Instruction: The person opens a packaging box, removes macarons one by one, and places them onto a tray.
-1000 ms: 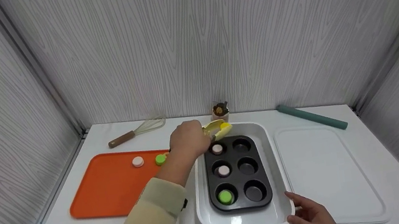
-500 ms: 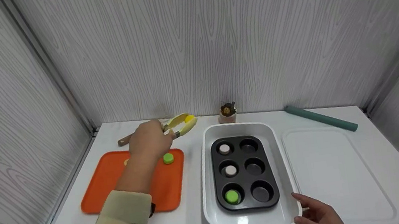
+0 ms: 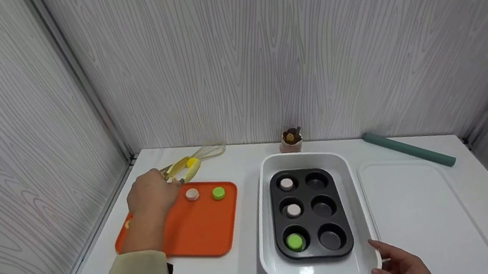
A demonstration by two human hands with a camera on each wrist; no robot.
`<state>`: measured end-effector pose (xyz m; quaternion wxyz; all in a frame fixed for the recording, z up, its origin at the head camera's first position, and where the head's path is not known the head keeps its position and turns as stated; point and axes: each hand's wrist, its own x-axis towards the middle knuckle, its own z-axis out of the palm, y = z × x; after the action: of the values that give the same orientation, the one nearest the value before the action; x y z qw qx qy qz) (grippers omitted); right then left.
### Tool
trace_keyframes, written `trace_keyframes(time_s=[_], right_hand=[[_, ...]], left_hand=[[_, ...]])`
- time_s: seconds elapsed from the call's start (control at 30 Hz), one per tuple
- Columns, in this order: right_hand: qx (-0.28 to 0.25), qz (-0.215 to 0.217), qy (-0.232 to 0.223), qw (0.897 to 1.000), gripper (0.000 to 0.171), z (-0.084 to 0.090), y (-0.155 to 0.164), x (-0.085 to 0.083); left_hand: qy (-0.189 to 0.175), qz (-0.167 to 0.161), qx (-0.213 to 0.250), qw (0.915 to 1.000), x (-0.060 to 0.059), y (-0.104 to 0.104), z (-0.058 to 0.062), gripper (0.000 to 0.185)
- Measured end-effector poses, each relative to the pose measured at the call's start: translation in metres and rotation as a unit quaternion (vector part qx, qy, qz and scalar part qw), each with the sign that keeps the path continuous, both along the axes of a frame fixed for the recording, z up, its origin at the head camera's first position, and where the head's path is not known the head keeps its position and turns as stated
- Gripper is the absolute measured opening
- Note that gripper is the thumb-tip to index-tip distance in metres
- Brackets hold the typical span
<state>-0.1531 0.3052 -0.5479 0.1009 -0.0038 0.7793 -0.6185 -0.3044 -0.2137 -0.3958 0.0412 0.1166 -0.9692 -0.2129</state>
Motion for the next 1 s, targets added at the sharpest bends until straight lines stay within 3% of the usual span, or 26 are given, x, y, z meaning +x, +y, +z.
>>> trace_keyframes(time_s=[0.3, 0.53, 1.0], right_hand=[[-0.013, -0.001, -0.009, 1.0, 0.075, 0.0, 0.002, 0.002], [0.012, -0.014, 0.002, 1.0, 0.075, 0.001, 0.001, 0.001], [0.033, -0.016, 0.015, 0.999, 0.075, 0.0, -0.002, 0.001]], left_hand=[[-0.07, 0.049, 0.008, 0.9963, -0.005, -0.031, -0.037, 0.052], [-0.062, 0.063, 0.006, 0.9961, -0.005, -0.051, -0.06, 0.046], [-0.091, 0.071, 0.01, 0.9933, -0.001, -0.056, -0.068, 0.045]])
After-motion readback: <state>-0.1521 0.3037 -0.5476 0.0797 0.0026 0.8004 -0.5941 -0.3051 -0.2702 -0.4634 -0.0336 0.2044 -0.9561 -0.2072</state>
